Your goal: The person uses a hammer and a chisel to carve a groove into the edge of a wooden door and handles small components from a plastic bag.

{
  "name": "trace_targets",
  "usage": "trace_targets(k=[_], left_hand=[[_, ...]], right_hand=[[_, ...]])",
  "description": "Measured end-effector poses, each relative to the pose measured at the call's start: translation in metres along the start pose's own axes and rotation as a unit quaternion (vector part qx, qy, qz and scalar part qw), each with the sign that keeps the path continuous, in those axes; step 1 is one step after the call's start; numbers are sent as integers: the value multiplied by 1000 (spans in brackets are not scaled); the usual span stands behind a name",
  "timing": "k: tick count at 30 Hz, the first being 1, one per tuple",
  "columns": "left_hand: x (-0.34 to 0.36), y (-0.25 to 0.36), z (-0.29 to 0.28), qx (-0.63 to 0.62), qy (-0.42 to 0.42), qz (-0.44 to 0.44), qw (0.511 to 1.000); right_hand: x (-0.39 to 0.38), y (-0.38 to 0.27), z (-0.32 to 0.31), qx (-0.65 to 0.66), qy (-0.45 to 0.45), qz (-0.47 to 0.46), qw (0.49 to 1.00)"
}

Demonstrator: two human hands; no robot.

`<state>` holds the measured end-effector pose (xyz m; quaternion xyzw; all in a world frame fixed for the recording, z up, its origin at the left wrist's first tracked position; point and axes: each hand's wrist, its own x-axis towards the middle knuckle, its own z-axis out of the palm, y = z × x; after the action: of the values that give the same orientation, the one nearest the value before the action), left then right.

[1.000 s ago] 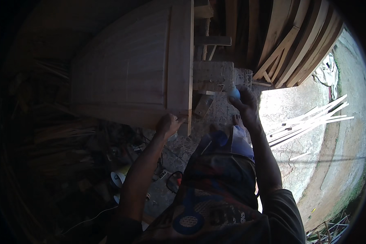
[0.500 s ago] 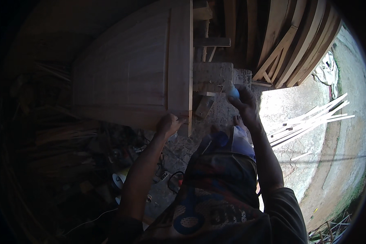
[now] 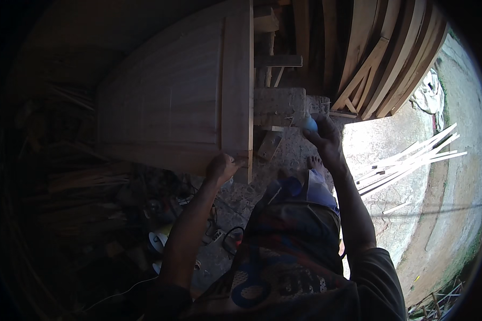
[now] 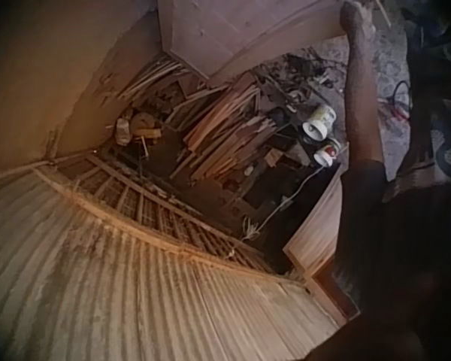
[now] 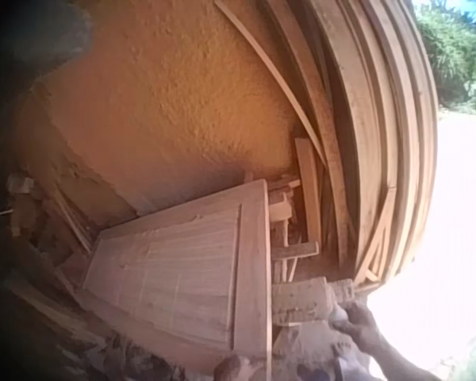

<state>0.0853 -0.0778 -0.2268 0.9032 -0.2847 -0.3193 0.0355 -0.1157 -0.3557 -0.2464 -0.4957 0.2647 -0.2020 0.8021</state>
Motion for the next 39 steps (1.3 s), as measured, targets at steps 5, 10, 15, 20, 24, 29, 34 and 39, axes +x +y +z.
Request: trace_targets(k=[5,10,15,20,24,29,34,39], left_hand=[[0,-4,6,-5,18,13,1000],[-6,9,-5,-5,8,-4,1000],[-11,20,-12,12,-8,-22,1000],[-19,14,-11,6,7,-46,999],[-38,4,-4,-240,76,-76,965],[-79,33,-6,-489,179,-6,854],[-92,66,1,-509,329,69,792],[-110,80,7,-474,406,44,780]], right_hand=[[0,-1,2,9,-6,3,1000],[4,-8,14,-11,-23,4,1000],[9,-8,18,-9,-52,-4,999],[12,-15,25,-43,-76,-13,996],[13,-11,31,-51,-112,-29,992],[7,-25,72,-97,-200,-20,975],[-3,-28,126,-70,-341,40,937],[-13,-26,160,-160,-415,-49,894]])
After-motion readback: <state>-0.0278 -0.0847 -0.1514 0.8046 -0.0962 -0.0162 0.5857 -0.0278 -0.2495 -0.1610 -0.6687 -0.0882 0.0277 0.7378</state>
